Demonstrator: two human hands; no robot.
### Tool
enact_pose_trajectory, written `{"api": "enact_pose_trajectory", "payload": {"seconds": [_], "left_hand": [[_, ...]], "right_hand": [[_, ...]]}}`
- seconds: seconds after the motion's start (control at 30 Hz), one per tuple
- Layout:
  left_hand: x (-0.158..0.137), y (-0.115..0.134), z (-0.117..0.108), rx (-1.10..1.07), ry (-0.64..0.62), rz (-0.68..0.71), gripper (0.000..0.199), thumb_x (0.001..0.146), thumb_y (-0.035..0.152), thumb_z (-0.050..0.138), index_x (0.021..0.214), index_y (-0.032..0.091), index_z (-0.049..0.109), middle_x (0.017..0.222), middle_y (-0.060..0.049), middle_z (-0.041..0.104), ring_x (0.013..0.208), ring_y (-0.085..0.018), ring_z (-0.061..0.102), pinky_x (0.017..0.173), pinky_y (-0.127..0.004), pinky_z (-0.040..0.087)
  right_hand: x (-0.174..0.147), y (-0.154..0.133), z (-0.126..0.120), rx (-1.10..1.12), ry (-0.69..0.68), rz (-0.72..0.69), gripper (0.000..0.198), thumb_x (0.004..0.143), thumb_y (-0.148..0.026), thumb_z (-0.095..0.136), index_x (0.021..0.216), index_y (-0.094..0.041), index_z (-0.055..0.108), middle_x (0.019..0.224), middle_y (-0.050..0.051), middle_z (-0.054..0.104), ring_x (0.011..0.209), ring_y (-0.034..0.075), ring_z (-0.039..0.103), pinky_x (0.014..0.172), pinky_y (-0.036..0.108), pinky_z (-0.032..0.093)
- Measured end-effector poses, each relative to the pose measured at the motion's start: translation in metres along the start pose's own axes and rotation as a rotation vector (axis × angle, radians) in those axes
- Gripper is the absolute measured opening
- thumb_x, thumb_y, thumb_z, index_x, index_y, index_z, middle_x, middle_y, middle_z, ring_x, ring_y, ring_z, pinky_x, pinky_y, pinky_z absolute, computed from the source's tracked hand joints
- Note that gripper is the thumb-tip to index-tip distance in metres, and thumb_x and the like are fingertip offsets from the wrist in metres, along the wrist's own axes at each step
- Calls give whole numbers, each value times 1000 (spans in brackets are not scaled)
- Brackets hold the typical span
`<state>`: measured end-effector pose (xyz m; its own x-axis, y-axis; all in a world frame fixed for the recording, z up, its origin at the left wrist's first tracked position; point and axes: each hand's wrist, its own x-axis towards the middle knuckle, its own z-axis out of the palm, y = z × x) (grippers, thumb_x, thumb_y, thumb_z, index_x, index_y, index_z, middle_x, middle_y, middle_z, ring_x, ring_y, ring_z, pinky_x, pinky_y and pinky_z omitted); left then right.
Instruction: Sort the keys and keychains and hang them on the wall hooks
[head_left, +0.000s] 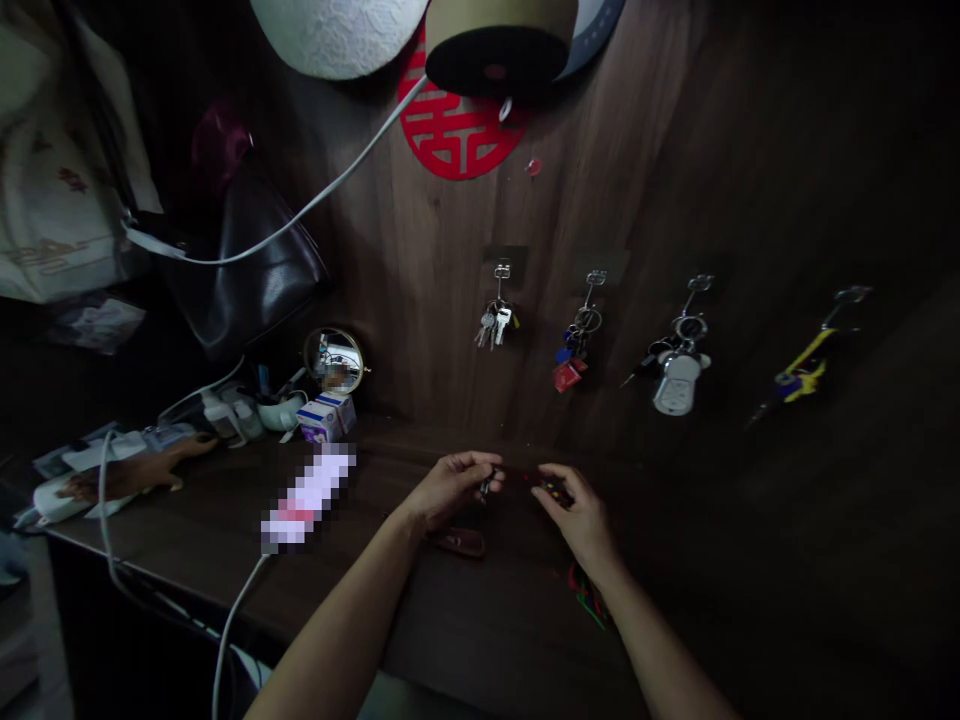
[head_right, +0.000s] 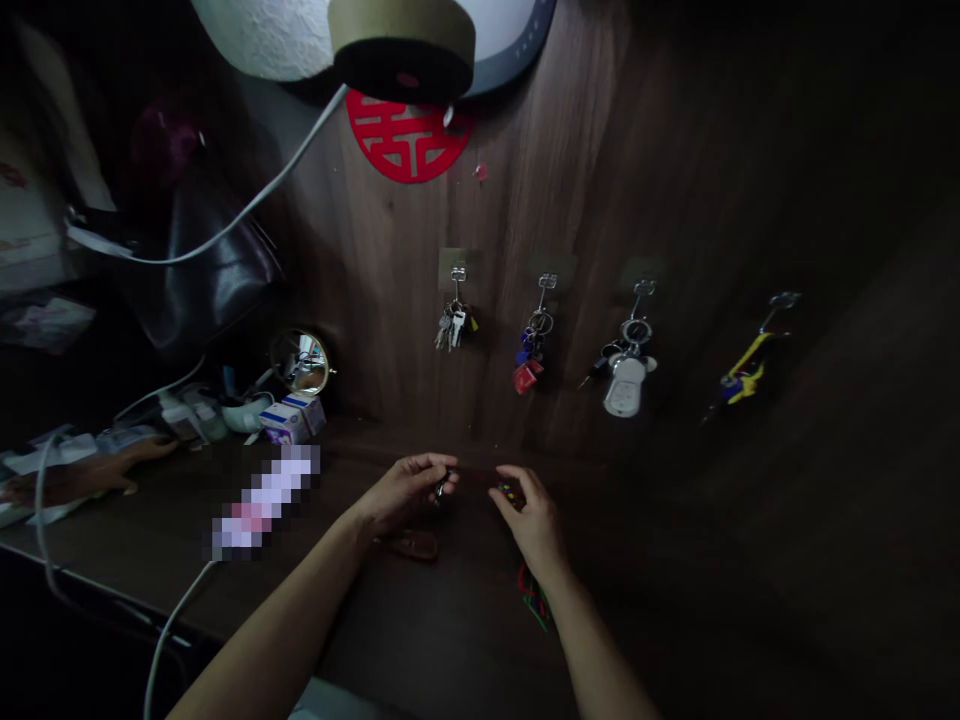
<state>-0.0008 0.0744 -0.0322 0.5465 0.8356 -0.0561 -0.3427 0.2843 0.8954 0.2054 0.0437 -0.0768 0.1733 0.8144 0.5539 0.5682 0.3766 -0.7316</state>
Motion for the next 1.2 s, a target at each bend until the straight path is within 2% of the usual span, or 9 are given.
{"api": "enact_pose_trajectory", "payload": {"seconds": [0.07, 0.13, 0.23, 0.37, 0.57, 0.83, 0.97, 1.2], "left_hand": [[0, 0, -7, -97, 2, 1, 36, 64, 22, 77, 97, 14, 66, 89, -7, 68, 72, -9, 62, 60, -16, 42], [0, 0, -13, -153, -11, 6, 42, 61, 15, 78, 101, 15, 65, 94, -7, 68, 77, -10, 62, 65, -17, 43], [2, -1, -18, -197, -11, 33, 48, 57, 7, 79, 102, 15, 65, 92, -5, 68, 79, -9, 62, 74, -18, 43], [8, -8, -18, -202, 40, 66, 50, 52, 5, 80, 100, 14, 65, 83, -2, 68, 75, -9, 62, 77, -20, 43], [14, -19, -7, -125, 113, 111, 44, 58, 18, 79, 99, 15, 64, 92, -6, 69, 82, -13, 64, 80, -24, 47], [14, -23, 2, -111, 85, 152, 43, 62, 31, 77, 97, 13, 61, 93, -10, 69, 82, -19, 67, 77, -30, 51], [13, -24, 4, -120, 89, 145, 47, 63, 36, 76, 100, 13, 58, 90, -10, 70, 79, -19, 68, 76, -31, 52], [12, -24, 4, -118, 101, 136, 40, 64, 41, 73, 89, 13, 60, 89, -11, 71, 77, -19, 68, 73, -30, 52]], "right_hand": [[-1, -1, 2, -82, -38, -86, 21, 75, -33, 58, 94, -22, 59, 92, 5, 63, 88, 21, 60, 81, 36, 47], [-2, -3, 2, -141, -50, -128, 17, 78, -30, 55, 93, -22, 58, 91, 6, 63, 87, 21, 60, 79, 35, 48], [-4, -7, -2, -213, -23, -142, 14, 81, -31, 51, 90, -23, 58, 87, 5, 63, 83, 21, 61, 76, 33, 49], [-6, -12, -10, -256, 24, -138, 17, 85, -35, 48, 93, -24, 58, 88, 6, 63, 85, 21, 61, 78, 33, 48], [-4, -10, -18, -317, 88, -106, 27, 87, -39, 45, 106, -25, 58, 97, 7, 63, 93, 22, 60, 83, 35, 47], [-2, 0, -19, -369, 164, -44, 37, 86, -44, 43, 116, -23, 52, 112, 8, 62, 102, 22, 59, 86, 35, 47], [-3, 2, -18, -375, 173, -6, 34, 86, -45, 42, 109, -23, 54, 104, 8, 65, 92, 23, 63, 79, 35, 49], [-2, 0, -19, -394, 126, 3, 33, 88, -43, 36, 102, -23, 58, 97, 7, 66, 84, 21, 64, 77, 33, 48]]}}
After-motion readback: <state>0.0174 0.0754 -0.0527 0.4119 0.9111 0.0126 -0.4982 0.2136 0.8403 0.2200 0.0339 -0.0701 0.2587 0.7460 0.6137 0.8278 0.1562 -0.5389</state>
